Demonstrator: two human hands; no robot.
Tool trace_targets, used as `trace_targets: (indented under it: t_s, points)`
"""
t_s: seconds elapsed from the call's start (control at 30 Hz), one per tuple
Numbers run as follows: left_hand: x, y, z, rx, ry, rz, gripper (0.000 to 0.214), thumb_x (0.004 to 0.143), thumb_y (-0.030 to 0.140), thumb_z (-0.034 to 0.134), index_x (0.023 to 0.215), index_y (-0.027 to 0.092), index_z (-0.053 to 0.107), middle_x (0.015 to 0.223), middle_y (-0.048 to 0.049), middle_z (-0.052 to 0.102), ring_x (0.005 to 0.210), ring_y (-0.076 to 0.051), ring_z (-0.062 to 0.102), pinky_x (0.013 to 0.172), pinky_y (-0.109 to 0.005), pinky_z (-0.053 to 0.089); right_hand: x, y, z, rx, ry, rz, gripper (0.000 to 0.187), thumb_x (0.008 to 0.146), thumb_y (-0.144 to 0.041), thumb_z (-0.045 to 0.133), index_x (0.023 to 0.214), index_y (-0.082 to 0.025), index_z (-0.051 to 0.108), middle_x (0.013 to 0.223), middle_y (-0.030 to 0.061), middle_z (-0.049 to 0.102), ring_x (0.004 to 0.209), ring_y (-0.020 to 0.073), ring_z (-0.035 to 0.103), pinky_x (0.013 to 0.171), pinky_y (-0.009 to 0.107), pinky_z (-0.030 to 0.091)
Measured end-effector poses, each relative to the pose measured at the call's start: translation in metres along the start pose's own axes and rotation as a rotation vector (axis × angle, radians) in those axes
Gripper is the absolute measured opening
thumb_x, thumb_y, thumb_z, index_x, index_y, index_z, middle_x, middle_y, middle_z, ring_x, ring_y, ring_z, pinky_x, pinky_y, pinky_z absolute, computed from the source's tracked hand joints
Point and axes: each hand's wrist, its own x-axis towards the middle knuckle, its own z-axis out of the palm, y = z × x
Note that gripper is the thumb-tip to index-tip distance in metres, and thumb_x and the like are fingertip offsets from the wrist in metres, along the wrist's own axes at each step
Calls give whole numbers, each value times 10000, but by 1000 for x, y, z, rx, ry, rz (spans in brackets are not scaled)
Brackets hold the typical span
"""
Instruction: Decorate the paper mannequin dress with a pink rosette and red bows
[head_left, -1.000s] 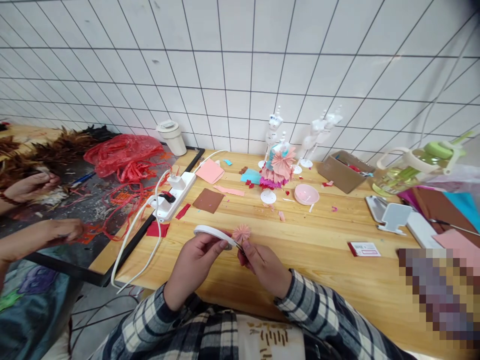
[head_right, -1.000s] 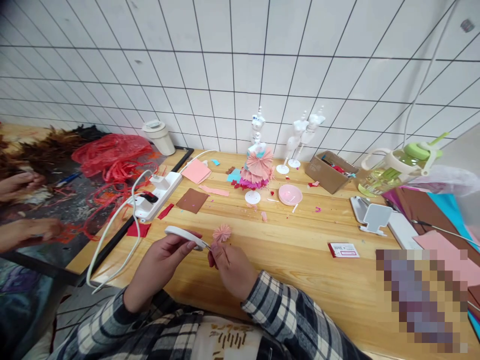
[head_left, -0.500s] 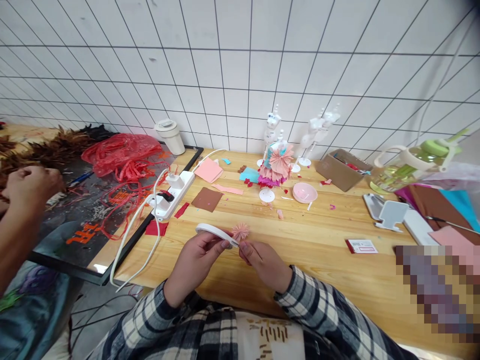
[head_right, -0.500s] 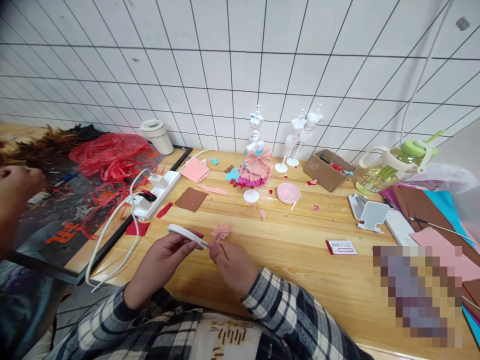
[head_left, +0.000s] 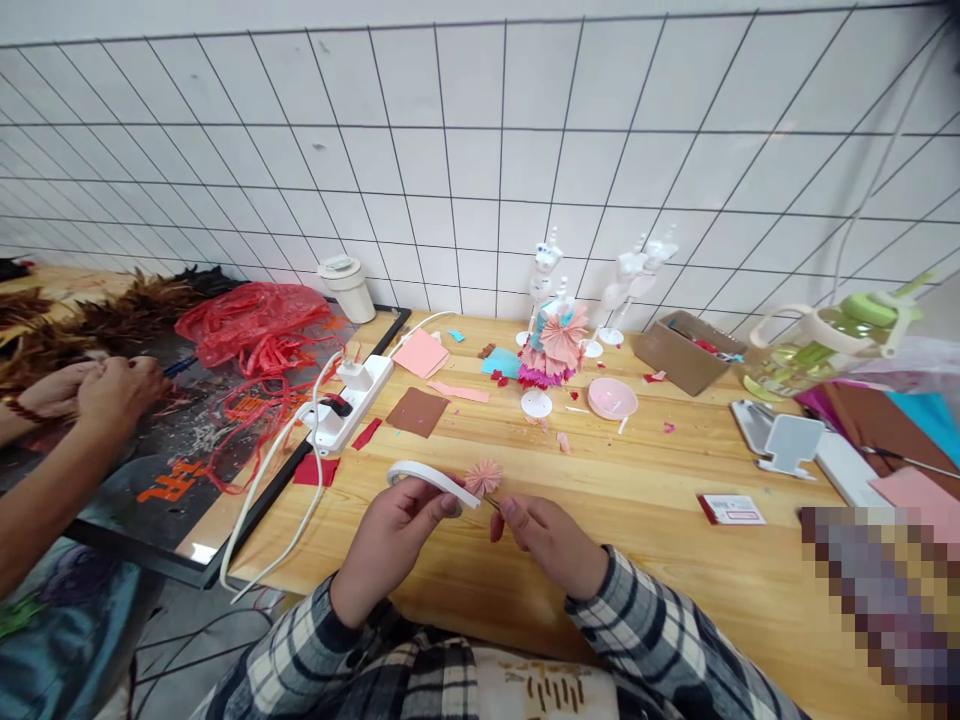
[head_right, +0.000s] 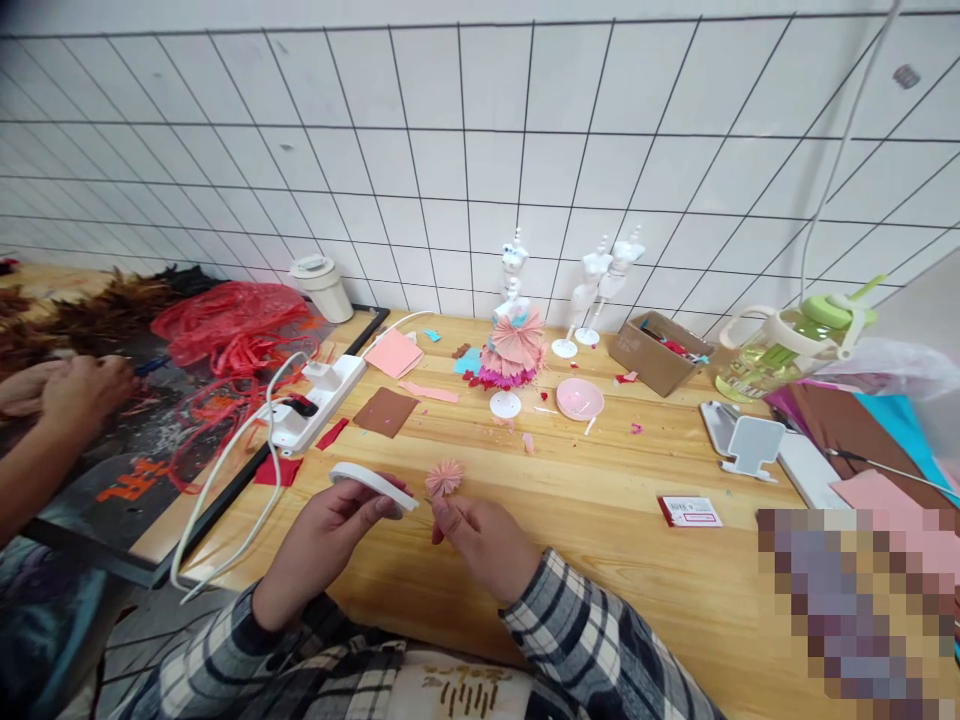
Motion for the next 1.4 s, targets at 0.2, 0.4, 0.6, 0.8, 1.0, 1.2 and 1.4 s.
trace_targets:
  t_s: [0.2,0.4,0.6,0.8,1.0,1.2,1.4]
  points:
    - [0,4,-4,125,-65,106,227,803,394,660,915,227,765,906,-60,772,843,-224,707,800,-310,557,8,-12,-2,277,110,-84,496,837,-639,554,933,-169,682,852,48,630,843,183,573,749,286,446]
    - [2,-3,-4,248,-70,124,225,819,399,652,874,203,749,758,-51,719,722,-194,654,709,-292,525,12,-22,3,396,70,50,351,709,-487,744,728,-167,602,690,-15,516,662,116,465,616,245,389]
    - [-2,1,3,-211,-271,-151,427,782,375,709,1137,178,576,926,-94,755,818,-196,694,635,-258,497,12,-24,4,408,-2,91,232,761,-384,681,751,-163,611,626,-31,498,575,95,426,556,234,365]
    - [1,0,16,-297,-108,-167,468,669,323,807,1031,172,552,865,-74,753,794,-189,703,723,-299,537,11,-24,6,285,68,42,213,785,-355,622,765,-145,650,619,-10,533,548,104,445,552,248,375]
    - [2,1,21,-194,20,-146,420,663,356,786,984,172,586,827,-52,749,762,-206,715,760,-348,564,12,-21,10,-78,234,-40,120,811,-263,593,751,-163,621,635,-5,574,578,118,468,584,251,354]
    - [2,0,22,-203,6,-141,414,668,338,778,998,169,592,855,-61,747,786,-207,710,762,-342,560,12,-25,12,-252,268,-104,78,850,-202,555,805,-165,608,755,30,651,668,144,548,622,255,359]
    - [5,-2,21,-261,-24,-174,400,629,287,793,954,157,598,781,-30,712,730,-163,665,714,-290,529,11,-21,9,-388,294,-173,98,895,-222,552,841,-178,622,805,45,670,733,165,588,656,262,385]
